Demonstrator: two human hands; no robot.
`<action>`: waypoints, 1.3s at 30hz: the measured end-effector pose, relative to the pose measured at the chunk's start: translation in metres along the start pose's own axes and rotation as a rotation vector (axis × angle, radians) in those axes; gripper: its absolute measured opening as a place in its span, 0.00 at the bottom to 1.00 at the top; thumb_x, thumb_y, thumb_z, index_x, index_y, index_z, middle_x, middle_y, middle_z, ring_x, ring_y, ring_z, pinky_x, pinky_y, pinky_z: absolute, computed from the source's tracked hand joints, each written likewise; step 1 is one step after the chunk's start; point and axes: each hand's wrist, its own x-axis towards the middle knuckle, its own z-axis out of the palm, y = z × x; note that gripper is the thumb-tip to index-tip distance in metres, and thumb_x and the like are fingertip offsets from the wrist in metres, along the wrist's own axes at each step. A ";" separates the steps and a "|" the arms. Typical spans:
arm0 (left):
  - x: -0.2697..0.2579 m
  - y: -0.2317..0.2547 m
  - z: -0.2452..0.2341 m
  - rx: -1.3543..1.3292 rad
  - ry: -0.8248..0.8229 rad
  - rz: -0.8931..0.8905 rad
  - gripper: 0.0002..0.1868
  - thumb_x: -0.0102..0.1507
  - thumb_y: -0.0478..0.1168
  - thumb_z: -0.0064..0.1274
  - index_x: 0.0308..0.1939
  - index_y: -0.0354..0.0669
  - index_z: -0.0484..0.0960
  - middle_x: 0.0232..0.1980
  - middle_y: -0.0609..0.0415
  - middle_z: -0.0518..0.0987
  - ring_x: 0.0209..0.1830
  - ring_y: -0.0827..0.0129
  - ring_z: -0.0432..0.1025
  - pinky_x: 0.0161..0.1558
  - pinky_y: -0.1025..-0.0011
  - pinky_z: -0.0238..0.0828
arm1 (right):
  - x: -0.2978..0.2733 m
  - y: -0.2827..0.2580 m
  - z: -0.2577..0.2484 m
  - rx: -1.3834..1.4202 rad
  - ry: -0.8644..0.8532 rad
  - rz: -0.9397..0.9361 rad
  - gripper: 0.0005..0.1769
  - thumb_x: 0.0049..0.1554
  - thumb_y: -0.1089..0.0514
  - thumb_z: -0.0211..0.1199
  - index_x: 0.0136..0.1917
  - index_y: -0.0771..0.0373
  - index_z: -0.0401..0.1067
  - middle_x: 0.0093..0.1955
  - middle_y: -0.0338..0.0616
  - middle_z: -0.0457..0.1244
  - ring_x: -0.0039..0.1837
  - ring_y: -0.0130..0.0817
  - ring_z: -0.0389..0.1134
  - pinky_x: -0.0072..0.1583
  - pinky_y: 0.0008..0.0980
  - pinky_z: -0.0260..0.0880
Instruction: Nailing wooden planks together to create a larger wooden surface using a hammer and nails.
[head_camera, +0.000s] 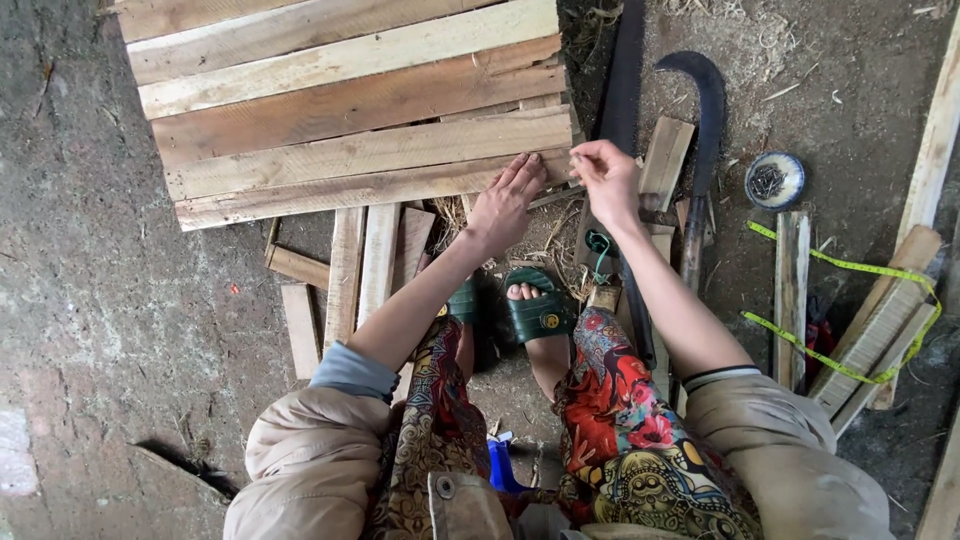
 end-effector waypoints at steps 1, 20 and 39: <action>0.001 0.001 -0.005 -0.014 -0.001 -0.003 0.43 0.50 0.40 0.61 0.72 0.50 0.68 0.78 0.53 0.60 0.81 0.59 0.50 0.71 0.60 0.64 | -0.002 0.006 0.002 -0.050 -0.002 -0.015 0.06 0.62 0.71 0.62 0.52 0.66 0.77 0.44 0.49 0.69 0.42 0.29 0.72 0.41 0.21 0.74; -0.004 -0.012 -0.007 -0.198 0.046 -0.012 0.38 0.53 0.27 0.54 0.68 0.53 0.71 0.76 0.59 0.65 0.79 0.64 0.56 0.66 0.62 0.70 | -0.014 -0.026 0.017 -0.384 0.046 -0.210 0.05 0.63 0.66 0.64 0.49 0.58 0.79 0.42 0.50 0.70 0.42 0.47 0.73 0.41 0.38 0.74; 0.000 0.002 -0.024 0.059 0.113 0.056 0.29 0.61 0.36 0.53 0.68 0.53 0.74 0.70 0.55 0.67 0.75 0.60 0.59 0.62 0.67 0.67 | -0.012 -0.011 0.017 -0.325 0.118 -0.073 0.05 0.61 0.62 0.67 0.49 0.52 0.80 0.43 0.43 0.72 0.42 0.38 0.74 0.43 0.33 0.76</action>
